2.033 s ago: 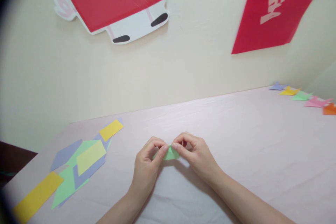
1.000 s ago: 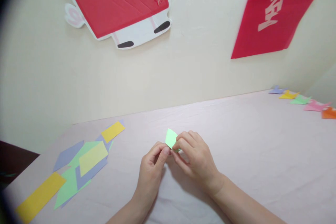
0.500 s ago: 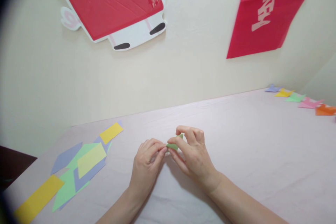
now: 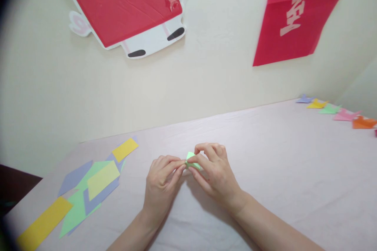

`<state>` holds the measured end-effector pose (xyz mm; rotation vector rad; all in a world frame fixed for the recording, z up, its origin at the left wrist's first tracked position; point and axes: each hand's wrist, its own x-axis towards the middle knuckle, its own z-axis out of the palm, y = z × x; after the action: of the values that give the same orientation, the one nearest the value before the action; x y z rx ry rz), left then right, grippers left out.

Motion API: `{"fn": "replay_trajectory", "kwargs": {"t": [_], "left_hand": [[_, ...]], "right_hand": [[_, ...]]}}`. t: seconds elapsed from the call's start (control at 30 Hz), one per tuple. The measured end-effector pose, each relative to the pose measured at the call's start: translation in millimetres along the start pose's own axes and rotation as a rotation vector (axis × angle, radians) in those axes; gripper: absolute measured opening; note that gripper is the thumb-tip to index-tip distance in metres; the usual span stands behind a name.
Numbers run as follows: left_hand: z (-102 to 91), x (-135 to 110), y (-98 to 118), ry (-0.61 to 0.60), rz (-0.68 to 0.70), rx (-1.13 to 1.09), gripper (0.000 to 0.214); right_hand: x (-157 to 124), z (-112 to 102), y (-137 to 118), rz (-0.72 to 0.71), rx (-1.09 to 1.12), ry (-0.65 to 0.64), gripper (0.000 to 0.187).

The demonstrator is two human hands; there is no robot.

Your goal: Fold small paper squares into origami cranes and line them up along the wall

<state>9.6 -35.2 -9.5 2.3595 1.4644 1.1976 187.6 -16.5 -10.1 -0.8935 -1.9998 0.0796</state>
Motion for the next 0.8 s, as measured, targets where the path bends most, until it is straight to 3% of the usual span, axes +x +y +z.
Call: {"fn": "replay_trajectory", "kwargs": {"t": [0.33, 0.8], "left_hand": [[4.3, -1.2, 4.6, 0.039, -0.042, -0.147, 0.011], [3.9, -0.5, 9.4, 0.024, -0.066, -0.185, 0.011]], "right_hand": [[-1.4, 3.1, 2.8, 0.075, 0.141, -0.002, 0.01], [0.6, 2.1, -1.5, 0.136, 0.259, -0.039, 0.011]]}}
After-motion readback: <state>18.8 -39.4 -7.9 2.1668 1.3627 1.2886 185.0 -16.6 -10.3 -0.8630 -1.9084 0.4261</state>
